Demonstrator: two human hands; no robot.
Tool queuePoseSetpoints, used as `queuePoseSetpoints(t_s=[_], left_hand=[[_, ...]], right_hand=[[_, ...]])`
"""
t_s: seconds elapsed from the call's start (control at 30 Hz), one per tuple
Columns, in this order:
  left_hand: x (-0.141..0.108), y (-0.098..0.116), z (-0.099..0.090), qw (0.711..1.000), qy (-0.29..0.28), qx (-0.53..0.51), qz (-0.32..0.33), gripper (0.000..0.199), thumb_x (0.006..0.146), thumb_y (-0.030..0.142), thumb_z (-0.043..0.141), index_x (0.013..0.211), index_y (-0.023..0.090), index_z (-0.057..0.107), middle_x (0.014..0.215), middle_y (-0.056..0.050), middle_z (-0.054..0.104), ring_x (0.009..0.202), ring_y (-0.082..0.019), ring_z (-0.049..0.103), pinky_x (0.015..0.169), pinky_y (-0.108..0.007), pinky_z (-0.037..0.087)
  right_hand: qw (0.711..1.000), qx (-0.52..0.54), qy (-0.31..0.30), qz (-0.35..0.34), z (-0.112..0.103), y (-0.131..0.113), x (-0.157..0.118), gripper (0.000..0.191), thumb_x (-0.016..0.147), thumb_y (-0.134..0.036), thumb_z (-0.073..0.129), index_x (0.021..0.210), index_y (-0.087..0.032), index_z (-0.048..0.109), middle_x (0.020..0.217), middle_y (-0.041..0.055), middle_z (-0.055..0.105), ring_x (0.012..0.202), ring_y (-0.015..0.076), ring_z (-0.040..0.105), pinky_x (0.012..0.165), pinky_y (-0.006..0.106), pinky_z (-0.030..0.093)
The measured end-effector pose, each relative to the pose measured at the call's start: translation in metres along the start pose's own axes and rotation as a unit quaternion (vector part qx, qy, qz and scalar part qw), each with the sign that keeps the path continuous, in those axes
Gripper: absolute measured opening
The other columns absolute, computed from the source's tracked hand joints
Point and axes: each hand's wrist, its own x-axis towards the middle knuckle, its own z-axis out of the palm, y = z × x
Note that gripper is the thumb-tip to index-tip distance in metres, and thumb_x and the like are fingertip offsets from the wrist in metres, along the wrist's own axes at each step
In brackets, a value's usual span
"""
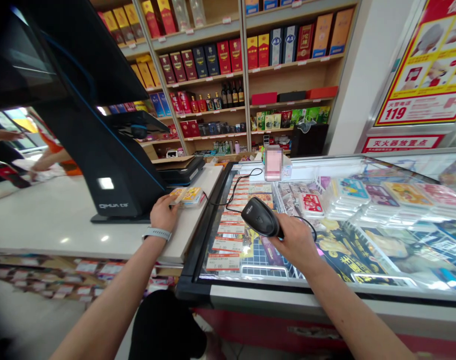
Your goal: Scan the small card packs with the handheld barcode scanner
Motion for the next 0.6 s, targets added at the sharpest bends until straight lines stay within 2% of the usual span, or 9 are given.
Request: queuePoseSetpoints(t_s=[0.2, 0.37, 0.47, 0.6], left_hand=[[-0.001, 0.000, -0.004, 1.000, 0.020, -0.004, 0.007, 0.039, 0.082, 0.021, 0.047, 0.117, 0.017, 0.064, 0.123, -0.008, 0.059, 0.107, -0.024, 0.055, 0.099, -0.035, 0.042], [0.000, -0.005, -0.004, 0.993, 0.098, -0.067, 0.004, 0.037, 0.082, 0.019, 0.046, 0.114, 0.016, 0.065, 0.112, -0.010, 0.063, 0.104, -0.025, 0.056, 0.096, -0.037, 0.042], [0.002, -0.012, -0.002, 0.983, 0.137, -0.122, -0.027, 0.036, 0.081, 0.020, 0.049, 0.114, 0.014, 0.064, 0.106, -0.011, 0.065, 0.096, -0.023, 0.059, 0.090, -0.036, 0.045], [0.006, -0.022, 0.000, 0.962, 0.168, -0.187, -0.104, 0.035, 0.078, 0.025, 0.056, 0.110, 0.014, 0.064, 0.093, -0.009, 0.066, 0.077, -0.019, 0.059, 0.079, -0.034, 0.048]], right_hand=[[1.000, -0.009, 0.000, 0.001, 0.001, 0.002, -0.001, 0.029, 0.085, -0.036, 0.058, 0.106, -0.017, 0.056, 0.085, 0.0076, 0.066, 0.074, 0.0223, 0.064, 0.064, 0.032, 0.047], [1.000, -0.014, 0.003, -0.006, 0.001, 0.002, 0.000, 0.031, 0.086, -0.037, 0.056, 0.108, -0.015, 0.056, 0.084, 0.0081, 0.066, 0.075, 0.0225, 0.064, 0.065, 0.032, 0.047], [1.000, -0.013, 0.003, -0.007, 0.000, 0.002, 0.000, 0.030, 0.086, -0.035, 0.055, 0.108, -0.015, 0.056, 0.083, 0.0081, 0.066, 0.074, 0.0223, 0.063, 0.064, 0.031, 0.047], [1.000, -0.008, -0.002, -0.003, 0.000, 0.003, -0.001, 0.030, 0.085, -0.035, 0.056, 0.108, -0.016, 0.056, 0.083, 0.0072, 0.065, 0.073, 0.0222, 0.063, 0.063, 0.031, 0.046]])
